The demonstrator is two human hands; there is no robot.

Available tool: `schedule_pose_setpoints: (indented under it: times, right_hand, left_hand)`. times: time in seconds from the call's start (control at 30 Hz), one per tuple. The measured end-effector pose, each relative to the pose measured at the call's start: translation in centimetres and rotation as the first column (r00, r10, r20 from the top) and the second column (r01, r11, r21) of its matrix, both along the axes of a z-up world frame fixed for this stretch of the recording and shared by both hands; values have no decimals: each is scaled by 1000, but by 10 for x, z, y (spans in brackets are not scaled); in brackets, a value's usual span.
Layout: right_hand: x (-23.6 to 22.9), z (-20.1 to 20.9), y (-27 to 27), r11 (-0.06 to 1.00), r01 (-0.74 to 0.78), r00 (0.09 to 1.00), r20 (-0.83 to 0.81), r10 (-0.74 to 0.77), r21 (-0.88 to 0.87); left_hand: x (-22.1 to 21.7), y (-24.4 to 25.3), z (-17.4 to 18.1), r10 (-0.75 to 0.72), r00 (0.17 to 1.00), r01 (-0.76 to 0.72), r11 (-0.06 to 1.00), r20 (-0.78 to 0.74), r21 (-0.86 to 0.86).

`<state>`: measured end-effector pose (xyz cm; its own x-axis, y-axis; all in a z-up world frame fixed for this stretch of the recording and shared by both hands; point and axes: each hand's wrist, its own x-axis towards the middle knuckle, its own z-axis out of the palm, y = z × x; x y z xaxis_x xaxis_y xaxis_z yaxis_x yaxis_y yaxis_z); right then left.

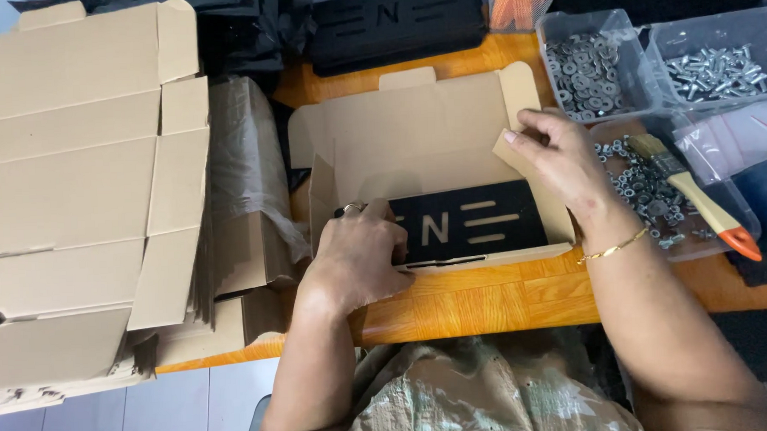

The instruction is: The person brushes a black rectangular mat with a stencil showing the letter N and horizontal lines, then places it into a cardboard box. They repeat the process with a second plain black mat, placing it on top of the first mat in the same box and closing the box.

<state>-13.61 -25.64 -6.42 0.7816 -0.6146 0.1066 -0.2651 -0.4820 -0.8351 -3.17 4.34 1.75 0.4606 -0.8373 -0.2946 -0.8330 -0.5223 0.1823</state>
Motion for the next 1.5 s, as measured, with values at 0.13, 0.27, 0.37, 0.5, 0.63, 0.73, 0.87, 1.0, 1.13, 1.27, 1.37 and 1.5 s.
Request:
schedule_pose_setpoints:
  times: [0.13,0.27,0.37,0.5,0.63,0.73,0.87,1.0,1.13,1.27,1.37,1.5]
  right_hand:
    - [-14,11,15,985,6,991,134,17,-171]
    - [-27,39,40,994,-70,873,477,103,-88]
    - [-20,46,39,982,-150,825,533,190,-117]
    - [-11,71,43,966,-119,967,192,165,-231]
    - [6,80,44,979,-196,969,143,203,-61]
    - [14,65,34,968,-126,991,-76,112,-218]
    - [18,36,21,876,-133,981,-187,50,-463]
    - [14,58,31,911,-161,975,-206,87,-379]
    - [15,49,23,893,-227,965,-212,153,-389]
    - [14,46,24,888,-233,964,-211,159,-397]
    - [9,54,31,841,-251,958,-249,143,-480]
    - [-3,87,45,802,-302,928,-351,123,-516]
  left_hand:
    - [-1,-1,0,18,1000,-18,1000,11,21]
    - [-3,-3,4,62,998,-62,997,-1,-44]
    - [-3,-12,-11,83,994,-72,986,73,-148]
    - [4,-21,-46,128,961,-51,954,247,-294]
    - [9,-28,-54,151,921,22,900,360,-435]
    - [13,-36,-63,160,906,6,921,393,-389]
    - [19,-43,-77,155,918,-9,928,365,-373]
    - [20,-45,-72,167,890,24,912,424,-409]
    - [25,-47,-69,141,896,51,909,420,-413]
    - [28,-46,-68,103,916,71,908,387,-412]
    - [28,-47,-64,117,921,71,888,372,-454]
    - [14,-50,-44,198,931,-3,845,306,-535]
